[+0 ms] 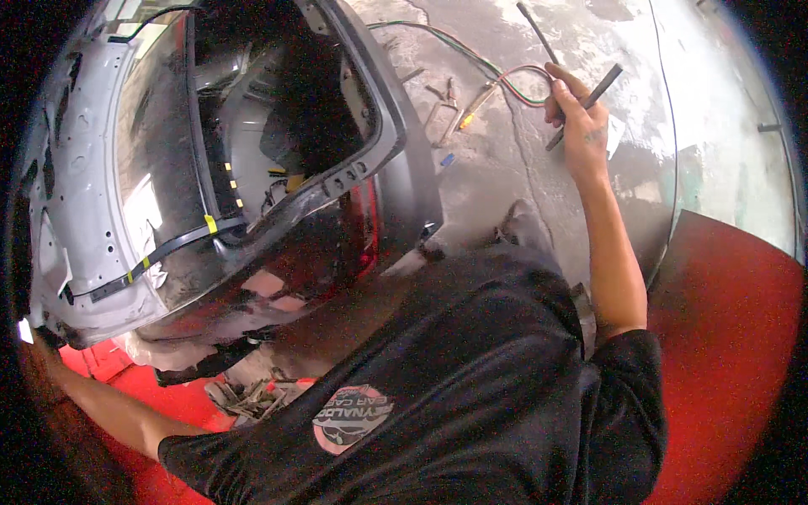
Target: The person fits a tail light assembly into a car body panel, pushes it into place, and then uses a long metal rod to adjust components inside the trunk area. The person then presses on the outer lens of the tail light to ensure it is seated correctly.
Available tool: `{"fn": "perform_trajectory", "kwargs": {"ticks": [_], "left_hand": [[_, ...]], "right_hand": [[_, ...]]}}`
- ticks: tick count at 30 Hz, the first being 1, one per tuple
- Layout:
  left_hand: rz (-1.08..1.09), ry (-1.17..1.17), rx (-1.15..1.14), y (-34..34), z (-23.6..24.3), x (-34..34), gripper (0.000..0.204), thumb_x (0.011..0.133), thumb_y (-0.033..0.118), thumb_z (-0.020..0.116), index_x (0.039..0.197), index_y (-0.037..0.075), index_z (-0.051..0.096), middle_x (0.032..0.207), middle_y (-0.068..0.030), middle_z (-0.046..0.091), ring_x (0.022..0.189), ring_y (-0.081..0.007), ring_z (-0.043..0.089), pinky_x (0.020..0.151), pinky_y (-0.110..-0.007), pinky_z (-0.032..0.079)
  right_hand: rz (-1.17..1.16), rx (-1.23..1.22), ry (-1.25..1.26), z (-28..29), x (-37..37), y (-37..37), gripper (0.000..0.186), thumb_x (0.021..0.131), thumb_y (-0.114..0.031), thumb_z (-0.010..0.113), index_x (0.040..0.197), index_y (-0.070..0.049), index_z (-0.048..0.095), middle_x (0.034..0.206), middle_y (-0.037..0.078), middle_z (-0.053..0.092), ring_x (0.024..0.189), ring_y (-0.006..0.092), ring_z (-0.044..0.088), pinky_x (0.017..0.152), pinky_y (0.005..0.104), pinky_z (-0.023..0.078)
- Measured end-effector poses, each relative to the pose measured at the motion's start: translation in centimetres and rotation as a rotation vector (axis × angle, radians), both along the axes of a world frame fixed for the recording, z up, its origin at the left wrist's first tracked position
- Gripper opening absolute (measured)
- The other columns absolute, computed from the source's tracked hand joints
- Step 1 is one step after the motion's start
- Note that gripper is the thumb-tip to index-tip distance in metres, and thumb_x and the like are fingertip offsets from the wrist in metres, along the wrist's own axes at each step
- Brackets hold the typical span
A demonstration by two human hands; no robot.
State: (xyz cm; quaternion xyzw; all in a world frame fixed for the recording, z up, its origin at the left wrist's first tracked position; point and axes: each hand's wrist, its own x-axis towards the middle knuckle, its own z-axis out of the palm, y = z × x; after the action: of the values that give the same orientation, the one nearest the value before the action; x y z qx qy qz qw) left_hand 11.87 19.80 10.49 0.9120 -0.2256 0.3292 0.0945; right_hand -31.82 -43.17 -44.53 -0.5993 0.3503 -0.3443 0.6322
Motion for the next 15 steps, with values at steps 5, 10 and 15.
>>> {"fn": "perform_trajectory", "kwargs": {"ticks": [5, 10, 15], "left_hand": [[0.028, 0.007, 0.042, -3.2, 0.1, -1.3, 0.053, 0.102, 0.04, 0.05, 0.139, 0.002, 0.053, 0.136, -0.0113, 0.056, 0.123, -0.021, 0.054, 0.107, -0.035, 0.04], [0.017, 0.028, 0.076, -7.0, -1.7, -2.4, 0.054, 0.102, 0.04, 0.051, 0.14, 0.003, 0.052, 0.137, -0.0119, 0.055, 0.124, -0.0216, 0.054, 0.107, -0.035, 0.04], [-0.021, 0.038, 0.107, -11.1, -3.4, -2.5, 0.055, 0.101, 0.041, 0.052, 0.141, 0.003, 0.051, 0.138, -0.0126, 0.054, 0.124, -0.0221, 0.053, 0.107, -0.035, 0.04]], "right_hand": [[0.095, -0.011, 0.024, 0.9, -0.5, -3.7, 0.038, 0.098, -0.022, 0.053, 0.122, 0.004, 0.066, 0.07, -0.001, 0.054, 0.065, 0.0093, 0.047, 0.061, 0.0256, 0.037], [0.158, -0.033, 0.086, 1.0, 1.2, -5.8, 0.041, 0.096, -0.024, 0.055, 0.123, 0.006, 0.064, 0.067, -0.001, 0.05, 0.063, 0.0095, 0.045, 0.058, 0.0269, 0.036], [0.266, 0.016, 0.085, -0.7, 5.2, -7.9, 0.038, 0.098, -0.024, 0.054, 0.123, 0.003, 0.065, 0.066, 0.0, 0.053, 0.061, 0.0092, 0.048, 0.058, 0.0265, 0.038]]}}
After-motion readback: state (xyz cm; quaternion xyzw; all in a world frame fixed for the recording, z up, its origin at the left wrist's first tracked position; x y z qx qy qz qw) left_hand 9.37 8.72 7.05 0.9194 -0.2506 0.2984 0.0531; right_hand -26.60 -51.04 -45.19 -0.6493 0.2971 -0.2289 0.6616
